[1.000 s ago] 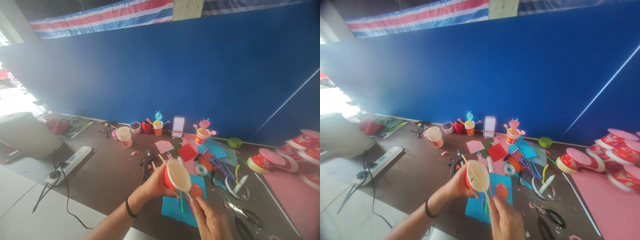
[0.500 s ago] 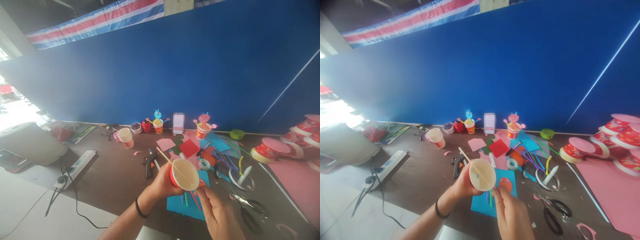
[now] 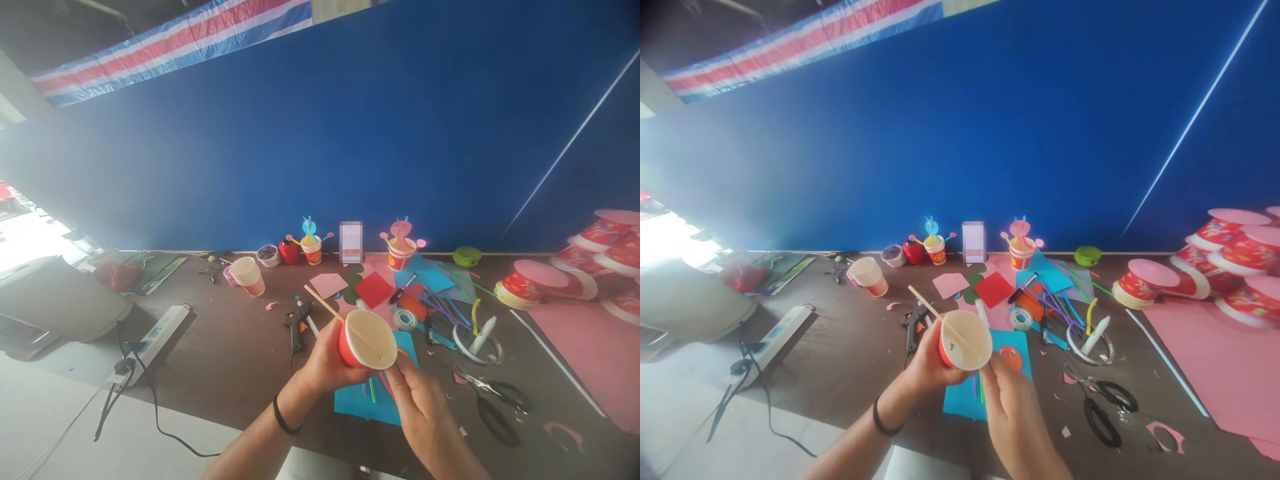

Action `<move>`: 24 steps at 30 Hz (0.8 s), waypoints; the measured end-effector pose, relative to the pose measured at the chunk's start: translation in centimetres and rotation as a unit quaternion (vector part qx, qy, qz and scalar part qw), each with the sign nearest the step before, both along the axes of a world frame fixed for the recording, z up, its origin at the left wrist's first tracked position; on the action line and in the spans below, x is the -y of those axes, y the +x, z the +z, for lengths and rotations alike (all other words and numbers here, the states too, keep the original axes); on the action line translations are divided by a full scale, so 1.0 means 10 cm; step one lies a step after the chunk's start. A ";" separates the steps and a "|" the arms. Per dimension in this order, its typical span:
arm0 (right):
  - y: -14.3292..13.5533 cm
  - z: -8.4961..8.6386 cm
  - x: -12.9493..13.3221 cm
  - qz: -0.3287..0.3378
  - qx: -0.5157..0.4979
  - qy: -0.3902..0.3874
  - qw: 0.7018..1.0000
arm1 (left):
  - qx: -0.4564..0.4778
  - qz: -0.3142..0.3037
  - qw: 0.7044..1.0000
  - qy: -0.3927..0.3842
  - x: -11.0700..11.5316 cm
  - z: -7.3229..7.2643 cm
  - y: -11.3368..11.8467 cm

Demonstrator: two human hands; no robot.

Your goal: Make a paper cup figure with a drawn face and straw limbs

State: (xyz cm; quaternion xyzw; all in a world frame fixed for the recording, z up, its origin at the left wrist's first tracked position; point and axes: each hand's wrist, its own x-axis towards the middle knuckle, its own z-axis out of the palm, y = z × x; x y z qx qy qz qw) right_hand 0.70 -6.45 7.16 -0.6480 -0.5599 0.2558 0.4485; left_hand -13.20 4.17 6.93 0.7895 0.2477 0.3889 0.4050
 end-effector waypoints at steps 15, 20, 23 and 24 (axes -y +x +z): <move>0.06 0.11 0.09 0.084 -0.346 -0.145 0.923 | 0.063 -0.012 0.995 0.080 -0.09 -0.02 -0.04; -0.09 0.03 0.12 -0.028 -0.167 0.016 0.985 | 0.035 0.107 0.983 0.145 -0.01 -0.12 0.04; -0.13 0.00 0.11 -0.028 -0.120 0.032 0.992 | 0.023 0.146 0.974 0.169 0.05 -0.09 0.08; -0.14 0.00 0.10 -0.026 -0.123 0.024 0.992 | 0.029 0.141 0.975 0.168 0.06 -0.06 0.08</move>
